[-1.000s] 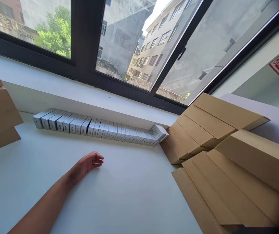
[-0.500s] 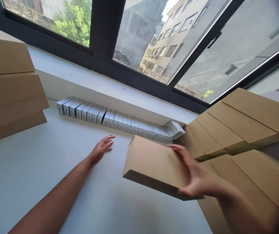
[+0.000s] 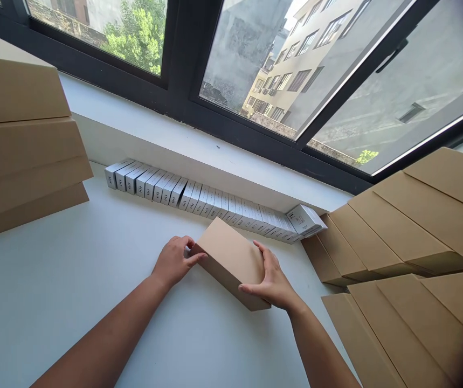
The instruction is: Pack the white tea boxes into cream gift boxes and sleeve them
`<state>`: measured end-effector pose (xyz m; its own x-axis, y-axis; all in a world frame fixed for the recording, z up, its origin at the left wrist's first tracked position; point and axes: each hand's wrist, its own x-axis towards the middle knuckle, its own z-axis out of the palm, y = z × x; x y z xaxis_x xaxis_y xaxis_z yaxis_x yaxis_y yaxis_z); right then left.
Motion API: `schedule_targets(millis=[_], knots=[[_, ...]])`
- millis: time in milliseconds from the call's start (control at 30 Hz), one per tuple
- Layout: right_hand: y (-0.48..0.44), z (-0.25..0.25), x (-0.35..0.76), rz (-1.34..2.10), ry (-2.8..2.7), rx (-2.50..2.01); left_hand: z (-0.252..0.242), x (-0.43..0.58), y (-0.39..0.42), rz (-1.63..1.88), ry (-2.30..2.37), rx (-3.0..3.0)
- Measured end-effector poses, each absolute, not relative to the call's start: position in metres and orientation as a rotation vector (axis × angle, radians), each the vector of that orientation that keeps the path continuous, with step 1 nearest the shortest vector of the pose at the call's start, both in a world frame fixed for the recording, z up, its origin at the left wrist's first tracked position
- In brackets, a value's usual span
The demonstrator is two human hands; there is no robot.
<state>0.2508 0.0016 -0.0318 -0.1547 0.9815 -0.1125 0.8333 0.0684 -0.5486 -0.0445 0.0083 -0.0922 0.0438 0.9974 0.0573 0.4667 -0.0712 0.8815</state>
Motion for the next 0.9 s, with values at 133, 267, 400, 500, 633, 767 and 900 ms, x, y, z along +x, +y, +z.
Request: schedule_targets(millis=[133, 267, 400, 500, 633, 767, 900], knots=[[0.001, -0.035, 0.245, 0.649, -2.044, -1.823, -0.089, -0.038, 0.004, 0.957, 1.654, 1.716], [0.004, -0.042, 0.242, 0.534, -2.028, -1.803, -0.088, -0.037, 0.001, 0.993, 1.642, 1.643], [0.009, -0.051, 0.246, 0.556, -1.945, -1.695, -0.083, -0.043, 0.0, 1.01, 1.512, 1.665], [0.012, -0.059, 0.25, 0.752, -1.784, -1.535, -0.075, -0.051, -0.004, 1.037, 1.359, 1.755], [0.014, -0.069, 0.245, 1.016, -1.289, -1.259, -0.061, -0.059, -0.014, 1.157, 1.037, 1.879], [0.016, -0.072, 0.235, 1.151, -0.993, -1.176, -0.05, -0.063, -0.021, 1.203, 0.963, 1.799], [0.022, -0.075, 0.238, 1.192, -0.838, -1.122, -0.041, -0.073, -0.015, 0.803, 1.149, 1.536]])
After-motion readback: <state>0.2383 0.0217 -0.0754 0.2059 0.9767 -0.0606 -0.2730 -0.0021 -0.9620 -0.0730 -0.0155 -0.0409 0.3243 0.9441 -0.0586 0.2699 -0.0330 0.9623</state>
